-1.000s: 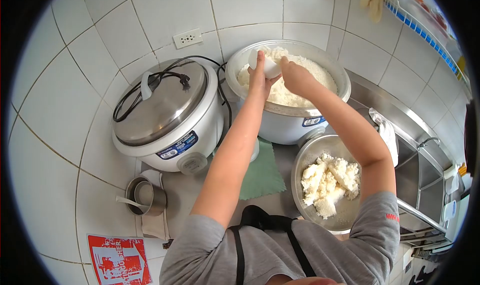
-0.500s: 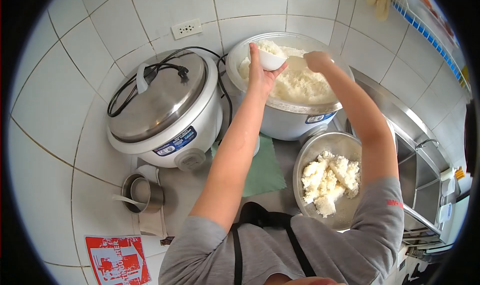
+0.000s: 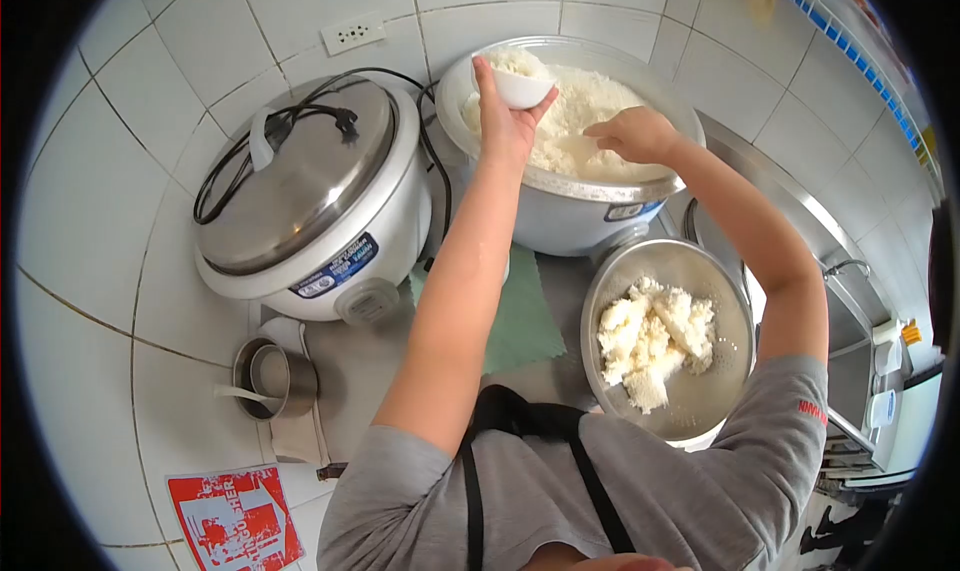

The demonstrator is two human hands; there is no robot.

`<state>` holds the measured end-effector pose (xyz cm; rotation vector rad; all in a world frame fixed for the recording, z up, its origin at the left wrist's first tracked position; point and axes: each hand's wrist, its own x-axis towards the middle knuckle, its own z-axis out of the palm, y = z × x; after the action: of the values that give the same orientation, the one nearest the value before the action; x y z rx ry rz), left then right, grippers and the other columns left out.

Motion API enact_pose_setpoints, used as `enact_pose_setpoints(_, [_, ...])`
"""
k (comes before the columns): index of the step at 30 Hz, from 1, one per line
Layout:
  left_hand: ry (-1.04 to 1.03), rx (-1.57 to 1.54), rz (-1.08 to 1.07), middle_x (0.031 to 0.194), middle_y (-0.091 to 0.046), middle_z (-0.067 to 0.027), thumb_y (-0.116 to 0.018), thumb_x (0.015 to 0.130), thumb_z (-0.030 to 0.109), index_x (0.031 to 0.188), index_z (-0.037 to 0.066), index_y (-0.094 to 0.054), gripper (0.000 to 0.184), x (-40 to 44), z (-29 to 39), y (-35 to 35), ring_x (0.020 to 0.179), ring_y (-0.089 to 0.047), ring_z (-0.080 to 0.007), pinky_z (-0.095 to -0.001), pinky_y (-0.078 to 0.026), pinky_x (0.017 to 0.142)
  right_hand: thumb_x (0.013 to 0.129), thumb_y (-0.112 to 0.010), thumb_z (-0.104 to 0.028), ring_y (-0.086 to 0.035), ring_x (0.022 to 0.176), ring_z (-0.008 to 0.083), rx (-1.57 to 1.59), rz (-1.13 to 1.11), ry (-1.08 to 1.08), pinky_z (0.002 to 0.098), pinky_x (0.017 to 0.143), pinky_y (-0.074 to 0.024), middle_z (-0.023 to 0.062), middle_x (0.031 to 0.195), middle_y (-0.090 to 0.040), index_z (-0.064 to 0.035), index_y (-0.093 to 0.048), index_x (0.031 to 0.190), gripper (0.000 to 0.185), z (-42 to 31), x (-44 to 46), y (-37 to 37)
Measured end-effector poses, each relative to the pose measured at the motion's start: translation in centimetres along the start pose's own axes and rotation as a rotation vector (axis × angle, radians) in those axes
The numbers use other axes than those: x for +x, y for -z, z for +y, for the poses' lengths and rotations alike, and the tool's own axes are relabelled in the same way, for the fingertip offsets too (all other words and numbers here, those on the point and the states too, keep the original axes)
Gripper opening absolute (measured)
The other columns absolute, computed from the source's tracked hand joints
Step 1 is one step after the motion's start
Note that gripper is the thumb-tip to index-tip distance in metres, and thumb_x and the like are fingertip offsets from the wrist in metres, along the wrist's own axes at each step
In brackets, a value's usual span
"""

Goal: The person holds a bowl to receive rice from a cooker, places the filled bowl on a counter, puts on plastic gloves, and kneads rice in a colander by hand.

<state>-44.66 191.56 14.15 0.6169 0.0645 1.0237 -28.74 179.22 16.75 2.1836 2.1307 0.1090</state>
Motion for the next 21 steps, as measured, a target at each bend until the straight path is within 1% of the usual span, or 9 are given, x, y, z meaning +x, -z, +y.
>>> enact_pose_setpoints(2, [-0.027,0.017,-0.032,0.131,-0.028,-0.0166,-0.052,0.077,0.066,0.137,0.005,-0.014,0.095,0.5,0.0,0.3,0.117,-0.041,-0.0324,-0.0480,-0.050,0.088,0.084,-0.055,-0.025,-0.060,0.087,0.0291,0.061,0.007,0.006,0.0399,0.077,-0.0459,0.0112,0.090,-0.065,-0.0237,-0.062,0.113,0.030,0.2,0.0,-0.3])
enact_pose_setpoints(5, [-0.047,0.021,-0.025,0.131,-0.026,-0.0170,-0.055,0.076,0.065,0.137,0.004,-0.008,0.097,0.6,-0.1,0.5,0.118,-0.040,-0.0327,-0.0479,-0.050,0.088,0.085,-0.055,-0.024,-0.060,0.091,0.0295,0.222,-0.060,0.025,0.0389,0.080,-0.0452,0.0136,0.091,-0.065,-0.0159,-0.061,0.114,0.031,-0.3,-1.1,-0.2])
enact_pose_setpoints(8, [-0.045,0.009,0.010,0.132,-0.024,-0.0174,-0.059,0.074,0.063,0.137,0.006,-0.001,0.103,0.7,-0.2,0.5,0.118,-0.039,-0.0327,-0.0474,-0.051,0.088,0.085,-0.055,-0.024,-0.061,0.079,0.0236,0.346,0.045,0.129,0.0348,0.073,-0.0462,0.0122,0.080,-0.064,-0.0080,-0.061,0.113,0.033,0.9,-1.0,-2.5])
enact_pose_setpoints(11, [-0.099,0.056,0.070,0.131,-0.024,-0.0179,-0.063,0.072,0.062,0.137,0.008,0.004,0.107,0.6,-0.1,0.3,0.119,-0.039,-0.0328,-0.0487,-0.050,0.088,0.085,-0.055,-0.025,-0.056,0.063,0.0151,0.613,-0.198,-0.018,0.0310,0.061,-0.0445,0.0072,0.068,-0.059,-0.0039,-0.061,0.111,0.034,1.9,-0.7,-2.1])
enact_pose_setpoints(14, [-0.242,0.127,0.271,0.131,-0.024,-0.0182,-0.064,0.071,0.062,0.136,0.008,0.004,0.109,-0.1,-0.5,-0.4,0.119,-0.039,-0.0333,-0.0503,-0.049,0.088,0.085,-0.056,-0.026,-0.048,0.055,0.0093,0.890,-0.249,-0.241,0.0291,0.055,-0.0410,0.0026,0.061,-0.052,-0.0044,-0.061,0.109,0.033,3.7,-0.7,-0.5])
enact_pose_setpoints(17, [-0.238,0.175,0.306,0.132,-0.025,-0.0184,-0.063,0.070,0.063,0.136,0.007,0.001,0.107,-0.3,-0.4,-0.5,0.119,-0.038,-0.0333,-0.0510,-0.049,0.087,0.085,-0.056,-0.026,-0.046,0.051,0.0106,0.781,-0.061,-0.318,0.0273,0.047,-0.0374,0.0033,0.059,-0.051,-0.0036,-0.060,0.110,0.034,5.2,0.3,1.3])
enact_pose_setpoints(20, [-0.110,0.197,0.293,0.131,-0.027,-0.0192,-0.063,0.070,0.063,0.134,0.007,-0.003,0.104,-0.2,-0.3,-0.7,0.116,-0.042,-0.0341,-0.0503,-0.049,0.086,0.084,-0.055,-0.024,-0.053,0.052,0.0168,0.582,0.188,-0.311,0.0297,0.047,-0.0408,0.0087,0.068,-0.058,-0.0018,-0.061,0.104,0.031,5.4,2.3,2.8])
enact_pose_setpoints(21, [-0.050,0.175,0.227,0.130,-0.028,-0.0196,-0.063,0.070,0.063,0.134,0.006,-0.004,0.104,0.0,-0.3,-0.6,0.114,-0.044,-0.0339,-0.0496,-0.050,0.085,0.084,-0.054,-0.021,-0.056,0.057,0.0201,0.522,0.301,-0.266,0.0321,0.050,-0.0432,0.0116,0.073,-0.060,-0.0017,-0.059,0.106,0.030,4.9,2.8,2.5])
